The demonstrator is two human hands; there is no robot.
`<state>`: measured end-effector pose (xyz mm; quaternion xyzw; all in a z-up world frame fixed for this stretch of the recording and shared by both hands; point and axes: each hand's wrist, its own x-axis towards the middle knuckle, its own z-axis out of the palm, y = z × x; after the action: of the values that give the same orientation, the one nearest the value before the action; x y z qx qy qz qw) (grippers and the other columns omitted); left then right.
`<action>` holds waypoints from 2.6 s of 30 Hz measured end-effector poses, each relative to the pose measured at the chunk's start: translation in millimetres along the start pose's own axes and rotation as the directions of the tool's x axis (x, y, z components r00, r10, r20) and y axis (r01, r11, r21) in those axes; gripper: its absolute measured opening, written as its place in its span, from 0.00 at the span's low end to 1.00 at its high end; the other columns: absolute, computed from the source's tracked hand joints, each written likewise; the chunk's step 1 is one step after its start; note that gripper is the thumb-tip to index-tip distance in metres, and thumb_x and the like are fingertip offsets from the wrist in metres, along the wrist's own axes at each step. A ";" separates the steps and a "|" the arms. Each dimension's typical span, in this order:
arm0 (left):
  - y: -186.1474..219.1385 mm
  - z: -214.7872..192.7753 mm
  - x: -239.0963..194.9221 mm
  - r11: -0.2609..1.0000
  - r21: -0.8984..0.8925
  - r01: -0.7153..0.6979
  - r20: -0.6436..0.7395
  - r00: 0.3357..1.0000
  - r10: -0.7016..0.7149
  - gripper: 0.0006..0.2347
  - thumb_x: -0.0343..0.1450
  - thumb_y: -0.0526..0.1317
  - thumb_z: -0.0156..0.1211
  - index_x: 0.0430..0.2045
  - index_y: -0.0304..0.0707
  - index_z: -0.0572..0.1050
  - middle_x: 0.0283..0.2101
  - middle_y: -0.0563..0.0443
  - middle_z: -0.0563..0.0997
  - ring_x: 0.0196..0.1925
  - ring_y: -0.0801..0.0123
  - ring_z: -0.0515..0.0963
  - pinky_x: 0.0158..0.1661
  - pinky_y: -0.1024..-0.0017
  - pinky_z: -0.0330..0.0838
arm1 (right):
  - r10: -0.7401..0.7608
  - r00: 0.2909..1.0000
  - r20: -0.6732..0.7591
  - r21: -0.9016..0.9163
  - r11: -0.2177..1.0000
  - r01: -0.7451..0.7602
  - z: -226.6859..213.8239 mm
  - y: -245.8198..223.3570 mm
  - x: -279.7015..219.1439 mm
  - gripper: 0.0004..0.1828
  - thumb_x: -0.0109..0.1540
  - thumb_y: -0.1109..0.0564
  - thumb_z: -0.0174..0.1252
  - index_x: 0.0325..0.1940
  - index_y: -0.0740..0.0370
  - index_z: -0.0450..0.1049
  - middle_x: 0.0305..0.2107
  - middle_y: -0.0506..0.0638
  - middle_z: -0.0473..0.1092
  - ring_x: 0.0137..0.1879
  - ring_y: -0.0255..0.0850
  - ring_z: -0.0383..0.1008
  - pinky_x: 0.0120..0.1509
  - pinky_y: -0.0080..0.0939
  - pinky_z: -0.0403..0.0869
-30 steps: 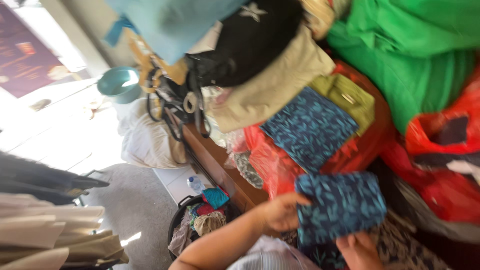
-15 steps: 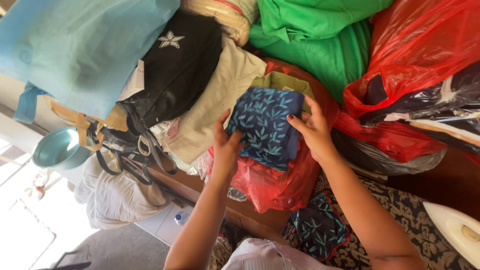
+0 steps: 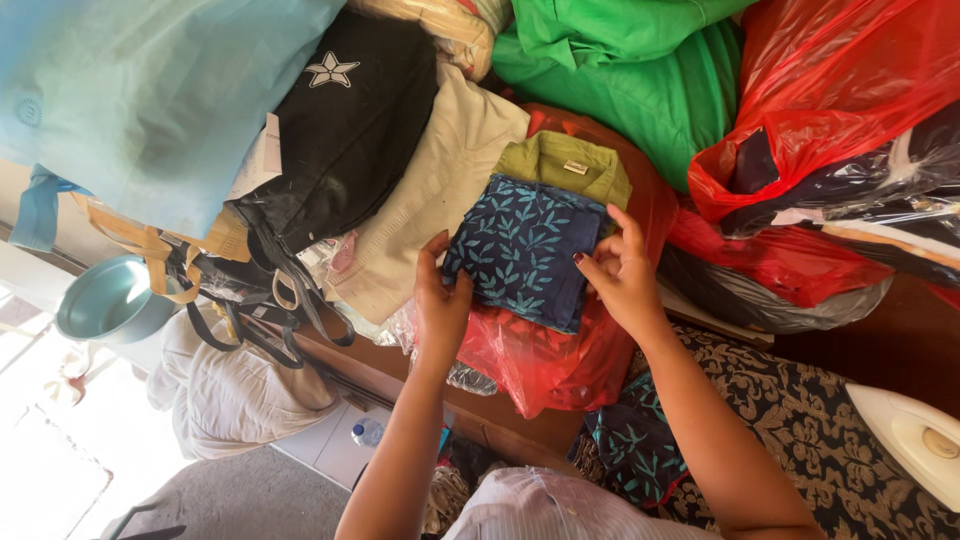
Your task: The person irons a patterned piece of clothing on a small ironing board, smoothing it with their hands and using a white iron. They fold the item and place it on a nearby stack of clothes, then pick up another piece from a basket to iron.
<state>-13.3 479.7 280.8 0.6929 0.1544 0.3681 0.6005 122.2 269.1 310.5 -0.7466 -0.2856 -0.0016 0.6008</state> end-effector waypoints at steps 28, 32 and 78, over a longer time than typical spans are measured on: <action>-13.0 54.4 38.2 0.640 0.657 -0.398 0.378 0.909 0.176 0.25 0.75 0.50 0.49 0.66 0.39 0.66 0.72 0.45 0.65 0.77 0.53 0.56 0.71 0.42 0.36 | -0.148 0.965 0.218 -0.649 0.716 0.257 -13.1 25.8 -23.0 0.41 0.67 0.40 0.53 0.78 0.60 0.52 0.75 0.59 0.50 0.80 0.54 0.45 0.75 0.73 0.43; 1.4 51.5 41.1 0.662 0.581 -0.473 0.387 0.876 0.287 0.25 0.76 0.48 0.53 0.67 0.35 0.66 0.71 0.39 0.66 0.76 0.49 0.59 0.72 0.41 0.36 | -0.099 0.986 0.132 -0.609 0.777 0.160 -63.9 65.2 -57.5 0.37 0.64 0.43 0.59 0.75 0.56 0.59 0.72 0.56 0.58 0.79 0.53 0.54 0.79 0.64 0.49; -152.3 238.7 -372.5 0.542 0.746 -0.387 0.543 0.824 -0.159 0.30 0.72 0.49 0.58 0.67 0.32 0.63 0.73 0.39 0.61 0.77 0.51 0.54 0.73 0.49 0.44 | 0.185 0.917 0.354 -0.827 0.519 0.214 -232.2 317.7 -325.0 0.37 0.68 0.37 0.47 0.77 0.58 0.56 0.76 0.62 0.46 0.82 0.60 0.39 0.79 0.72 0.37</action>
<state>-66.4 99.0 13.9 0.9758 0.0817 0.0739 0.1890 65.5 -113.9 -22.0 -0.9251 -0.3701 0.0057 0.0847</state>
